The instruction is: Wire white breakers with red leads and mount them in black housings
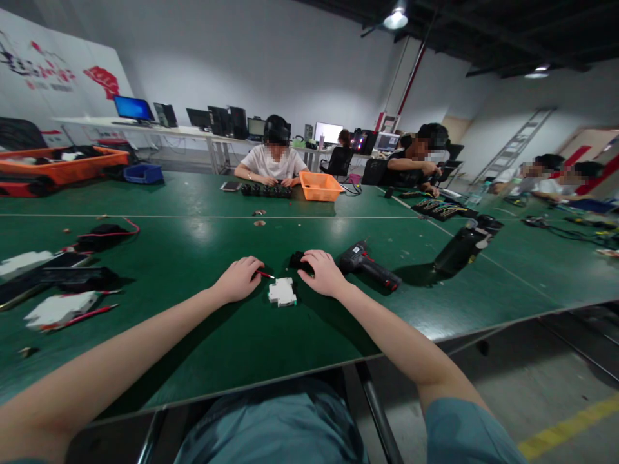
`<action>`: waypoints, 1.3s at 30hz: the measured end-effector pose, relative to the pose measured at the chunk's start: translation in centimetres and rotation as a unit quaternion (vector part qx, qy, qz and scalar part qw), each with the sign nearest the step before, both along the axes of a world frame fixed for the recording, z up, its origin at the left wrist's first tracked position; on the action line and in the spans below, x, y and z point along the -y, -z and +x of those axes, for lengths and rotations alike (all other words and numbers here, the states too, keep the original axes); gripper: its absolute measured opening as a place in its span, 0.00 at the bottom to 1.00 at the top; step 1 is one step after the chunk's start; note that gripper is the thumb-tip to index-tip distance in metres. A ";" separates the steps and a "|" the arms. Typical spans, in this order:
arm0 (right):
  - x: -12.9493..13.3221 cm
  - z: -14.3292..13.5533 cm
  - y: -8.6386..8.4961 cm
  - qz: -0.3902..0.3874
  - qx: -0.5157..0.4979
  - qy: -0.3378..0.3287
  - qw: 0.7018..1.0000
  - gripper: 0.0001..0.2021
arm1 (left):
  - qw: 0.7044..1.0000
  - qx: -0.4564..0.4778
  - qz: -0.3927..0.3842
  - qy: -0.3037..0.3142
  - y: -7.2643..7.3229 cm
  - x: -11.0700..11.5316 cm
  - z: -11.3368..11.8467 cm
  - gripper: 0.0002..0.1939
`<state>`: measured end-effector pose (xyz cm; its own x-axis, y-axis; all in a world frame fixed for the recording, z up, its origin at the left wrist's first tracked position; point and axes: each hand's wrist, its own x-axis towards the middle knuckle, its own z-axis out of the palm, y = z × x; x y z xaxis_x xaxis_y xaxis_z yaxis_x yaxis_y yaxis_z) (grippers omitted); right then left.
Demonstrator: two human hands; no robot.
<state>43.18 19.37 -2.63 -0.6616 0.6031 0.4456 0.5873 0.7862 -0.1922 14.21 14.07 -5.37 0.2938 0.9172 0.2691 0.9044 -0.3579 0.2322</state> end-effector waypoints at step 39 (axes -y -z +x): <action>1.8 -1.3 -0.2 -0.098 0.060 -0.214 0.970 0.34 | 1.000 -0.018 0.018 -0.002 0.4 -0.4 -0.1 0.08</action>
<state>41.92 17.58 -2.44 -0.9106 0.3261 0.2540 0.2417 0.9186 -0.3128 14.10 14.44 -5.78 0.3011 0.9079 0.2916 0.9131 -0.3626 0.1862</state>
